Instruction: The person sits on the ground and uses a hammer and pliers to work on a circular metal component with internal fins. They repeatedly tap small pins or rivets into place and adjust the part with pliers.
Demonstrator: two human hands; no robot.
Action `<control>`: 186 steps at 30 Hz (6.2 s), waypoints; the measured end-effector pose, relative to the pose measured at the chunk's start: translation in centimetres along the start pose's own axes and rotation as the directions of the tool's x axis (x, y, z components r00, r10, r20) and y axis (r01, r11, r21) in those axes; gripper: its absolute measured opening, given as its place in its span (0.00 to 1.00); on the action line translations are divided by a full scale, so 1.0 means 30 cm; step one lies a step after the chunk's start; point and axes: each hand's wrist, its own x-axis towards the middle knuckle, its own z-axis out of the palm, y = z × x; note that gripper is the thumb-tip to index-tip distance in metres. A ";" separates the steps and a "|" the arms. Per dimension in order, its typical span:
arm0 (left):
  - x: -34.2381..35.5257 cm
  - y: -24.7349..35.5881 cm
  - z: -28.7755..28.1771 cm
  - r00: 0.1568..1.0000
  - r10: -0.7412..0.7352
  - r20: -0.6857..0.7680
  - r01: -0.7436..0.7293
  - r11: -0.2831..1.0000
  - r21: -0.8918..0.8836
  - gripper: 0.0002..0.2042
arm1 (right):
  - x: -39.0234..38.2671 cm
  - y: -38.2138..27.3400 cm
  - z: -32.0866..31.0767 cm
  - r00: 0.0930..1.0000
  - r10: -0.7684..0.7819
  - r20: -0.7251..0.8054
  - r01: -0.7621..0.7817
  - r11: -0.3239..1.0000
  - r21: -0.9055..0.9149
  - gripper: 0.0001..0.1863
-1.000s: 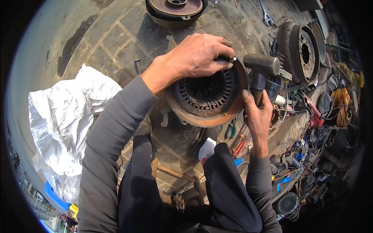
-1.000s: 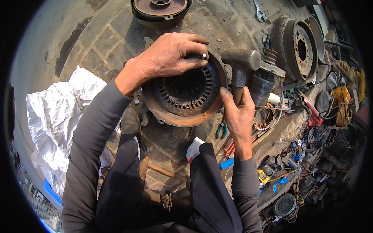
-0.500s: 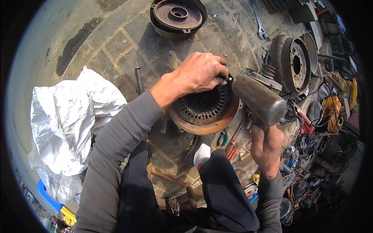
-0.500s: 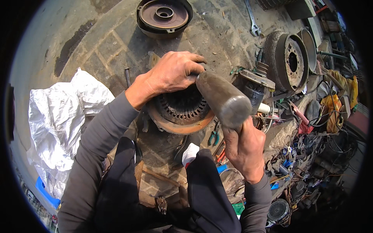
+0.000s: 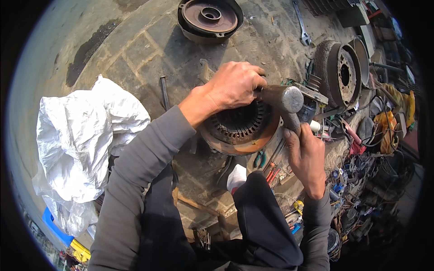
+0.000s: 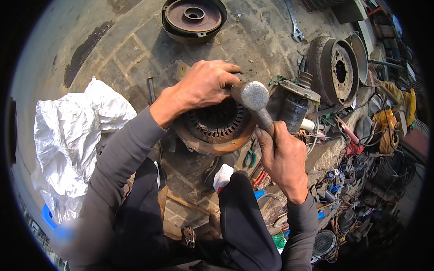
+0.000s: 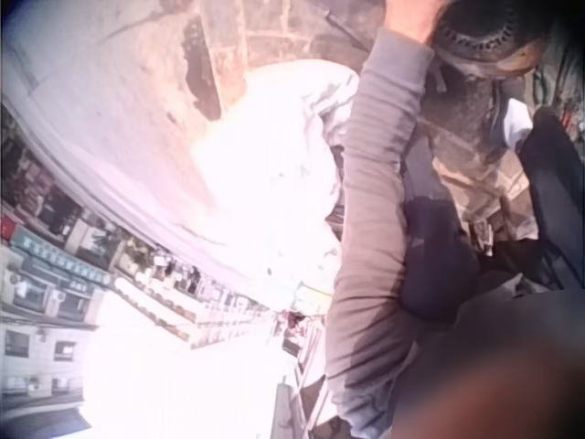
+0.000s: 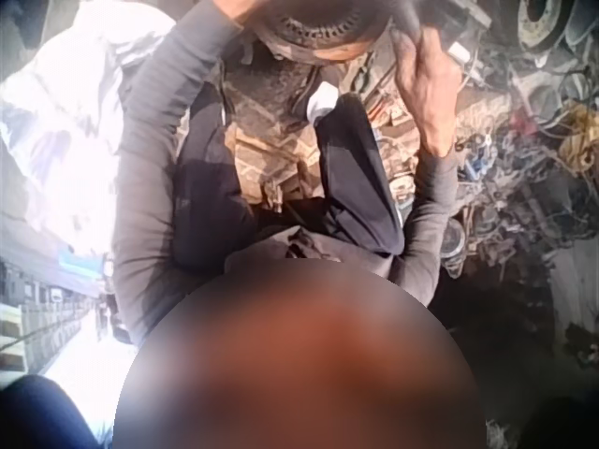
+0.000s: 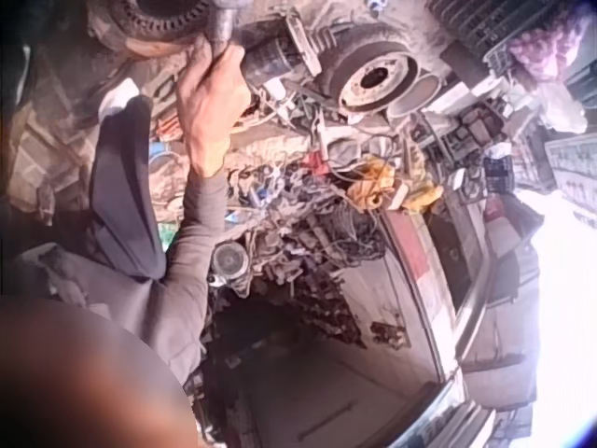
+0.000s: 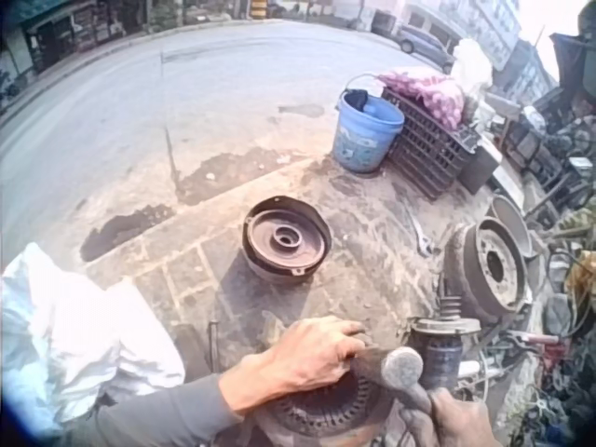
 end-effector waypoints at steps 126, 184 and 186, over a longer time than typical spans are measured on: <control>-0.020 0.015 -0.055 0.997 -0.063 -0.033 0.058 0.990 -0.125 0.10 | -0.014 0.110 0.106 0.947 0.262 -0.187 -0.181 0.915 0.361 0.17; -0.059 0.007 -0.024 0.991 -0.082 -0.109 0.073 0.994 -0.086 0.11 | 0.031 0.064 0.110 0.989 0.143 -0.041 -0.132 0.970 0.203 0.14; -0.060 0.006 -0.028 0.989 -0.086 -0.122 0.075 0.993 -0.087 0.10 | 0.051 0.082 0.132 0.970 0.184 -0.158 -0.134 0.949 0.285 0.16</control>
